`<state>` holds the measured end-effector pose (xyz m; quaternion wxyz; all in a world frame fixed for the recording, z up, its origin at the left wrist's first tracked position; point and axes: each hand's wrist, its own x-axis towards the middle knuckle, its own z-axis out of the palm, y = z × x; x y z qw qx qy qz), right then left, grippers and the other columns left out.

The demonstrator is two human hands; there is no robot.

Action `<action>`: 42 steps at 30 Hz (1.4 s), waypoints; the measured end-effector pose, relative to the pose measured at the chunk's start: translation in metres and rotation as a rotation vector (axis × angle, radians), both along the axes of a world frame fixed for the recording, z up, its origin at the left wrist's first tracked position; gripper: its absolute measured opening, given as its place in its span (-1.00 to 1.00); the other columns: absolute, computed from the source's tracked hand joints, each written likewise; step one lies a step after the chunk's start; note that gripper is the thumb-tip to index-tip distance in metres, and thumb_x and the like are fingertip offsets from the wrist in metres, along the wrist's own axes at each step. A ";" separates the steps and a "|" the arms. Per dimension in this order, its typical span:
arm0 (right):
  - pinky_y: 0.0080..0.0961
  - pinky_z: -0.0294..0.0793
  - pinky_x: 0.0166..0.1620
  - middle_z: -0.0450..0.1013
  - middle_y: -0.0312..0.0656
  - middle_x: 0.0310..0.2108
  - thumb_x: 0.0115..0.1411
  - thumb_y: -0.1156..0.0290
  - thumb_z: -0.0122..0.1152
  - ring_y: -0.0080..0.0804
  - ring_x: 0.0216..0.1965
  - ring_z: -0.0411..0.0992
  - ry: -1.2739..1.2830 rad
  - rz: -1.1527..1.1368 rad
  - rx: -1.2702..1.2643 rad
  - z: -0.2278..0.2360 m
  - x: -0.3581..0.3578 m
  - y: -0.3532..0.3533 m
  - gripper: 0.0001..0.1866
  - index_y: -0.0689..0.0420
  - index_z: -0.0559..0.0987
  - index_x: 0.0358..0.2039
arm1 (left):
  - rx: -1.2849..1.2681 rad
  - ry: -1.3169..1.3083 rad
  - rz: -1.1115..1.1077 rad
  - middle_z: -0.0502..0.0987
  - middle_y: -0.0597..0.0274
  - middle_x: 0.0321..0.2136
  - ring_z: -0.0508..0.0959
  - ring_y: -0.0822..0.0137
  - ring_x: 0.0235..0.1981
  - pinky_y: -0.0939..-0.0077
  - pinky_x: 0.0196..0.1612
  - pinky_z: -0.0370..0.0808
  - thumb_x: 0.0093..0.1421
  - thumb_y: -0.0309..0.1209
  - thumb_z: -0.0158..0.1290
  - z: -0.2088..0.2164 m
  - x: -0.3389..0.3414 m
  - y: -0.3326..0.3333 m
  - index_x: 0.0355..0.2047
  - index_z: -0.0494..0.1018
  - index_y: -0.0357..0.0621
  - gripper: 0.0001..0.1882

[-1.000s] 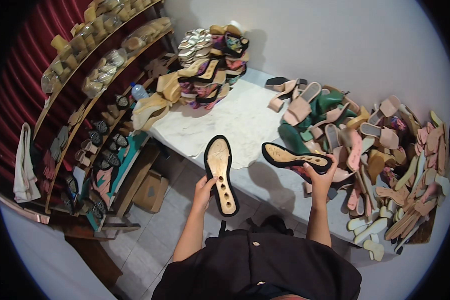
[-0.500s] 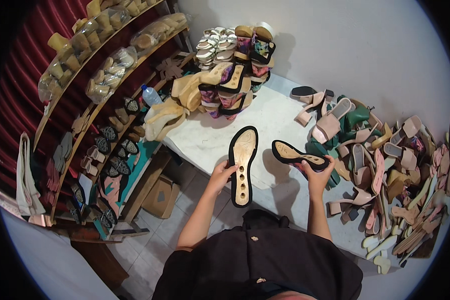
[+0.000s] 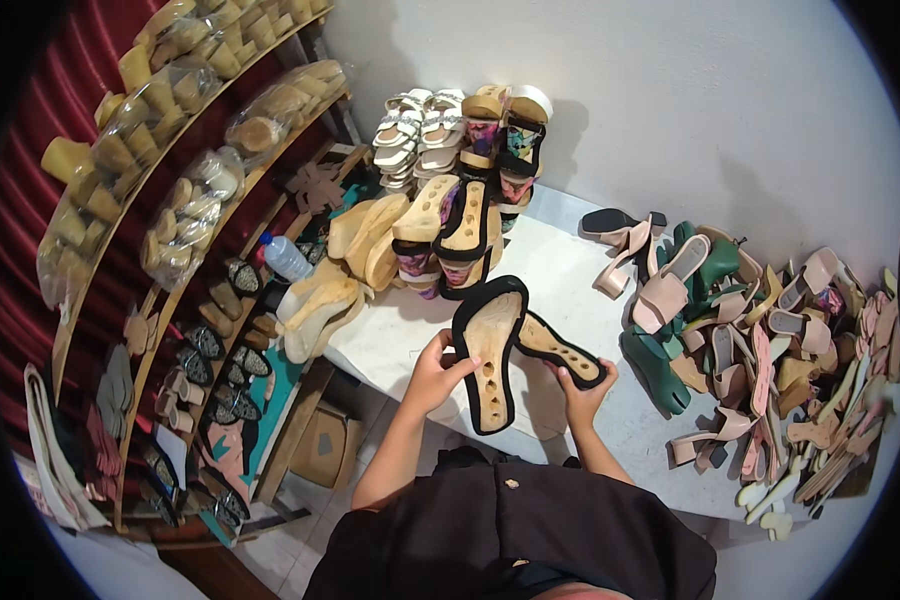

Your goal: The recorder is picking up, inspecting, and sorting various shoes and shoe components from a large pile on a workbench.

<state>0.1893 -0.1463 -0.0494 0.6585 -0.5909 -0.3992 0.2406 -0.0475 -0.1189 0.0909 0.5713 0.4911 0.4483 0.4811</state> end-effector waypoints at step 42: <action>-0.48 0.25 -0.18 0.21 -0.15 -0.26 -0.19 -0.29 0.20 -0.41 -0.33 0.25 -0.448 -0.070 0.137 0.230 -0.116 0.018 -0.03 0.26 0.23 0.02 | 0.812 -0.056 -0.332 0.29 -0.08 -0.17 0.32 0.01 -0.05 0.26 0.03 0.25 -0.03 -0.49 0.18 0.003 0.009 0.096 -0.16 0.16 -0.23 -0.51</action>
